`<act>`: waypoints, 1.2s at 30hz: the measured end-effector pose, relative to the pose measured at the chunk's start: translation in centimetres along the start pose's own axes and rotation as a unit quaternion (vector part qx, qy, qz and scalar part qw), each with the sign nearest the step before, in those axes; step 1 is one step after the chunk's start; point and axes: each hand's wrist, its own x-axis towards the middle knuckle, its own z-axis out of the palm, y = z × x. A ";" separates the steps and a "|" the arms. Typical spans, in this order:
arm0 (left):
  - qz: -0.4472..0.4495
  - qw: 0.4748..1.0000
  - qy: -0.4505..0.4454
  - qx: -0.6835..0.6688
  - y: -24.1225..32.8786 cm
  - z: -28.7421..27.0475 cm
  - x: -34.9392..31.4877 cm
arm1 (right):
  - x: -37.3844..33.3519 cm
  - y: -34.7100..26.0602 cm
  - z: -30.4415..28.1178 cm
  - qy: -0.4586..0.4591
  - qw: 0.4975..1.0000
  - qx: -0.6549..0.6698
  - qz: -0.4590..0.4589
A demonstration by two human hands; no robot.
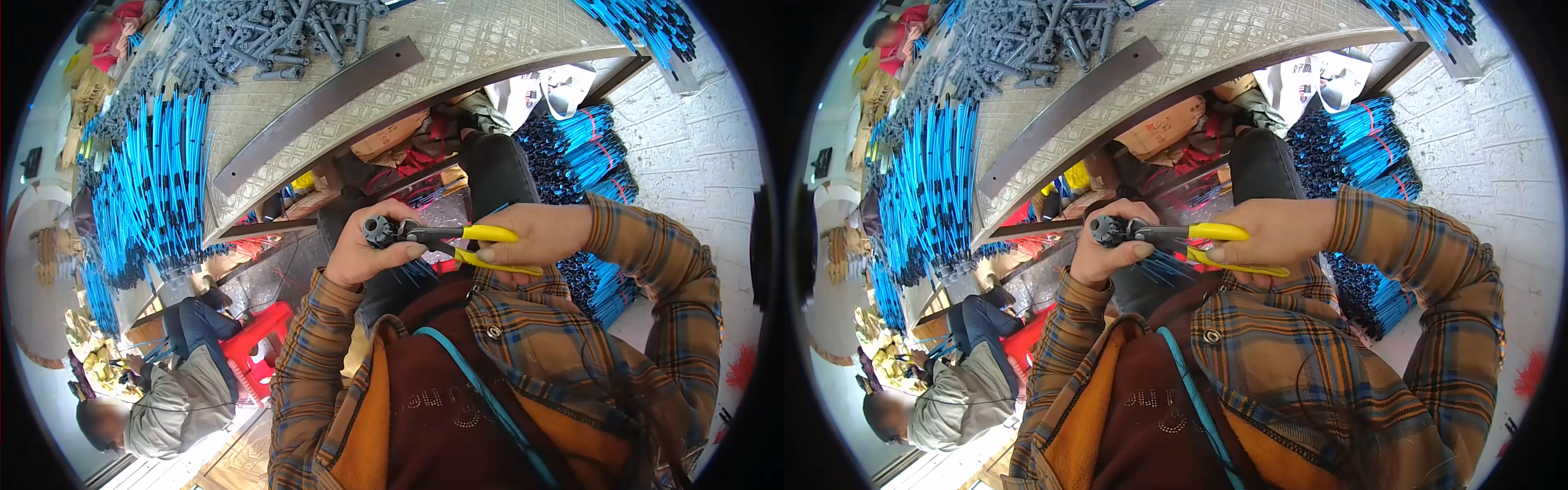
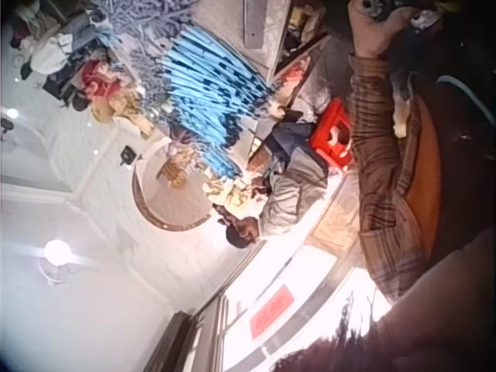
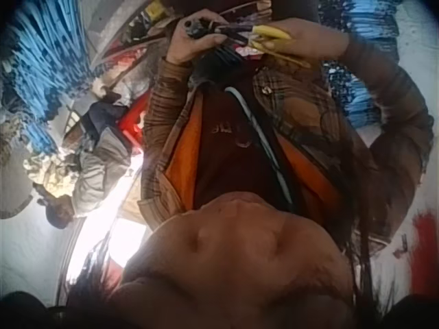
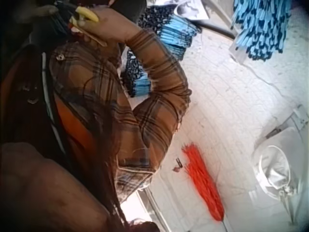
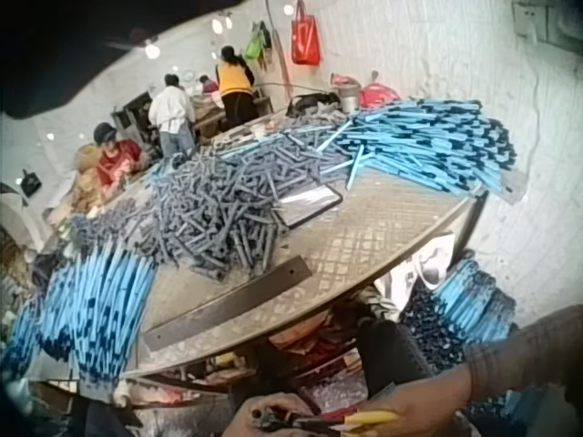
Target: The person trims umbrella ribs and secures them onto a hub using pliers and wire by hand. The person then ties the rib bundles together with string, sets them onto a pile, and sorts through additional umbrella ribs.
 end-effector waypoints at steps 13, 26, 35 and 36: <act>-0.018 0.991 0.123 0.043 -0.6 0.8 0.0 | -0.1 -3.3 0.5 0.189 0.869 -0.457 -0.018; 0.059 0.991 0.119 0.004 -0.7 0.8 0.1 | 0.0 -2.4 0.3 0.154 0.932 -0.294 -0.145; 0.074 0.975 0.204 -0.038 -0.1 -2.2 -1.7 | -7.7 3.7 -15.6 0.599 0.546 -0.558 -0.180; 0.102 0.962 0.246 -0.055 -0.3 -2.6 -1.8 | -7.5 3.5 -17.0 0.597 0.572 -0.547 -0.132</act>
